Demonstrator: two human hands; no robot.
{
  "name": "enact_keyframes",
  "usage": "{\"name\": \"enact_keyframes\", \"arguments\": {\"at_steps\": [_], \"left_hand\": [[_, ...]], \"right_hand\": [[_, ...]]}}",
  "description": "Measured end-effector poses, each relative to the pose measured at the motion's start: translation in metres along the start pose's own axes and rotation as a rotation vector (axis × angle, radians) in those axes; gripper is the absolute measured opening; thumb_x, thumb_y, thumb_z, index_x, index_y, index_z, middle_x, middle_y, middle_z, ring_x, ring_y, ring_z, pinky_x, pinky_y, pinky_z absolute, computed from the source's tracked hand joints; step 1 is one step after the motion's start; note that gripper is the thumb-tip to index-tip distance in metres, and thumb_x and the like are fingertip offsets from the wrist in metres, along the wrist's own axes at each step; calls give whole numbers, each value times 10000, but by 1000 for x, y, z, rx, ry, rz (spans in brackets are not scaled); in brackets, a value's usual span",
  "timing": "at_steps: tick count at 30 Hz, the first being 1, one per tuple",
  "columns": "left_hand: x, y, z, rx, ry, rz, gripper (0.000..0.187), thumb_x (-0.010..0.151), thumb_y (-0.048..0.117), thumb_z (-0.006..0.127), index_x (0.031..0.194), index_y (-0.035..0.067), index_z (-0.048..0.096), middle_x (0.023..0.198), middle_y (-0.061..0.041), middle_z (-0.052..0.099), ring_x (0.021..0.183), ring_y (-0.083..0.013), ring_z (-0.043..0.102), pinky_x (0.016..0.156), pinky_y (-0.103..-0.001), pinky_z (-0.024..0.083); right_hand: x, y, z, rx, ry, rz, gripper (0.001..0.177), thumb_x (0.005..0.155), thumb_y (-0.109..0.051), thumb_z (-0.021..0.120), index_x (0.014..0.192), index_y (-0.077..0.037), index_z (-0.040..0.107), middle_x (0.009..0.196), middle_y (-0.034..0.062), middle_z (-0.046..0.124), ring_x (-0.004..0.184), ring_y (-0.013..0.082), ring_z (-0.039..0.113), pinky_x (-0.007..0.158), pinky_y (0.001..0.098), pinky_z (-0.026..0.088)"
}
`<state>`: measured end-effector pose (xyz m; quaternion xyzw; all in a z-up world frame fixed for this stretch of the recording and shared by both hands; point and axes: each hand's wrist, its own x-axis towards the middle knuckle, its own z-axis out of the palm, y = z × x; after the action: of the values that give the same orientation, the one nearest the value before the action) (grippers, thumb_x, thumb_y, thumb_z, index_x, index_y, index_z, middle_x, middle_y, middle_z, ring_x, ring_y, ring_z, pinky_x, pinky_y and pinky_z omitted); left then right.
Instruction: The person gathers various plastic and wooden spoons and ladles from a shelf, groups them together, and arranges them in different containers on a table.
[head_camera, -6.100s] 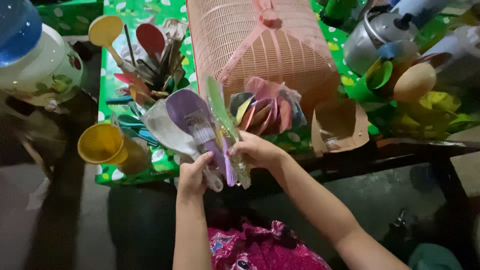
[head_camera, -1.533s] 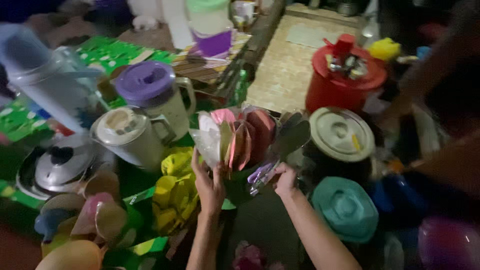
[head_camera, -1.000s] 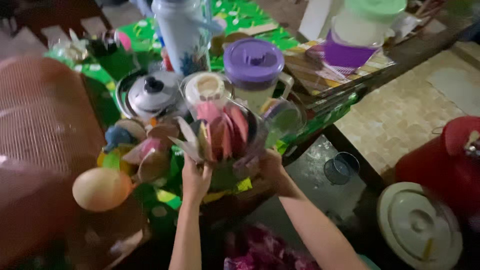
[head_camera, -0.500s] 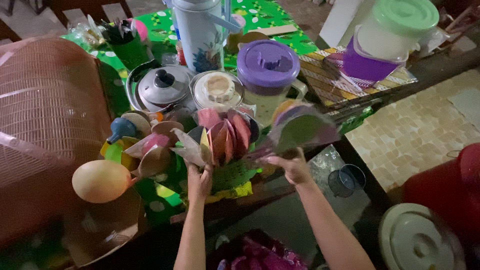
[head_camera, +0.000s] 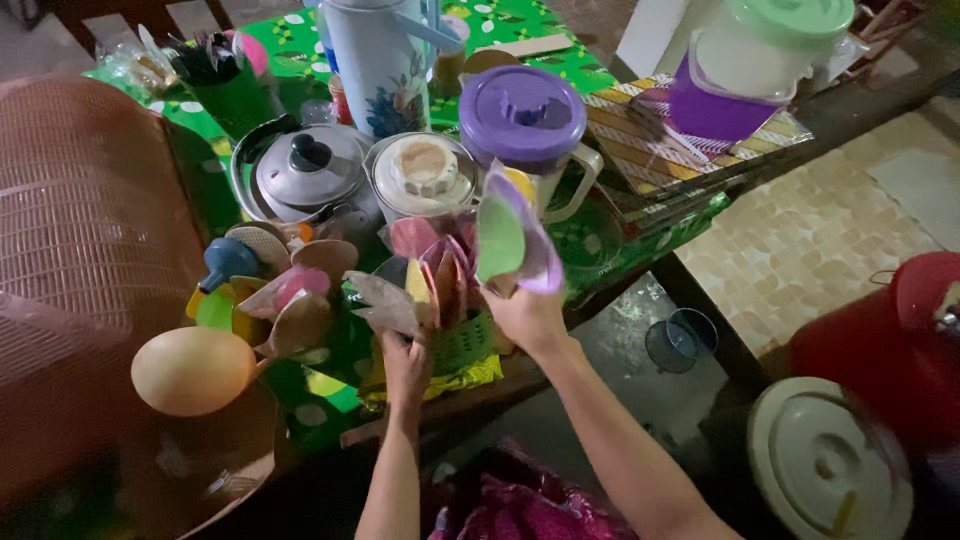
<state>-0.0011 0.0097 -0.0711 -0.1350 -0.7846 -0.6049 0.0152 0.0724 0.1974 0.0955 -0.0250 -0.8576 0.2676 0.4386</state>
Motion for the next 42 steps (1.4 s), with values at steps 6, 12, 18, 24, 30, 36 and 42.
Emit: {"name": "enact_keyframes", "arguments": {"at_steps": [6, 12, 18, 24, 30, 36, 42], "left_hand": [[-1, -48, 10, -99, -120, -161, 442, 989, 212, 525, 1358, -26, 479, 1279, -195, 629, 1149, -351, 597, 1020, -397, 444], [-2, -38, 15, -137, -38, -32, 773, 1029, 231, 515, 1564, -105, 69, 1483, -271, 467, 1305, -369, 489, 1134, -366, 321], [2, -23, 10, 63, -34, -7, 800, 1057, 229, 566, 1564, -133, 64, 1574, -391, 236, 1410, -476, 327, 1127, -393, 277], [-1, -30, 12, -137, -192, -61, 474, 1056, 241, 457, 1411, -72, 453, 1310, -268, 634, 1183, -383, 589, 1153, -391, 401], [2, -37, 19, -131, -113, -205, 549, 1010, 263, 463, 1469, -34, 405, 1346, -248, 608, 1166, -401, 568, 1095, -387, 402], [-2, -2, 5, -108, -196, -186, 642, 1032, 352, 422, 1556, -8, 333, 1604, -251, 403, 1495, -362, 378, 1231, -354, 259], [-5, -14, 9, -99, -200, -230, 757, 1040, 353, 368, 1620, -31, 70, 1682, -274, 146, 1544, -344, 188, 1252, -347, 109]], "right_hand": [[-63, 68, 51, 410, -323, 801, 313, 1001, -52, 561, 1295, -36, 667, 1086, 117, 743, 980, 262, 692, 864, 388, 576], [-67, 81, 31, 941, -259, 732, 455, 980, -92, 645, 1426, -66, 552, 1359, -18, 661, 1232, 139, 609, 1077, 286, 482], [-40, 44, 15, 62, -340, 404, 288, 904, -157, 795, 1167, -70, 714, 1097, 60, 765, 976, 144, 721, 855, 312, 579], [-58, 54, 31, 363, -216, 540, 318, 855, -62, 780, 1165, -31, 713, 1098, 110, 777, 948, 213, 706, 821, 362, 555], [-33, 17, 0, 180, -199, 441, 533, 850, -190, 831, 1318, -40, 626, 1164, 87, 721, 1011, 172, 697, 855, 310, 571], [20, -7, -41, 328, -267, 796, 375, 888, -194, 751, 1157, 50, 658, 935, 208, 749, 638, 218, 705, 567, 344, 607], [28, 8, -27, 119, -151, 523, 294, 930, -239, 686, 1055, 24, 724, 864, 150, 772, 638, 149, 759, 512, 314, 575]]}}
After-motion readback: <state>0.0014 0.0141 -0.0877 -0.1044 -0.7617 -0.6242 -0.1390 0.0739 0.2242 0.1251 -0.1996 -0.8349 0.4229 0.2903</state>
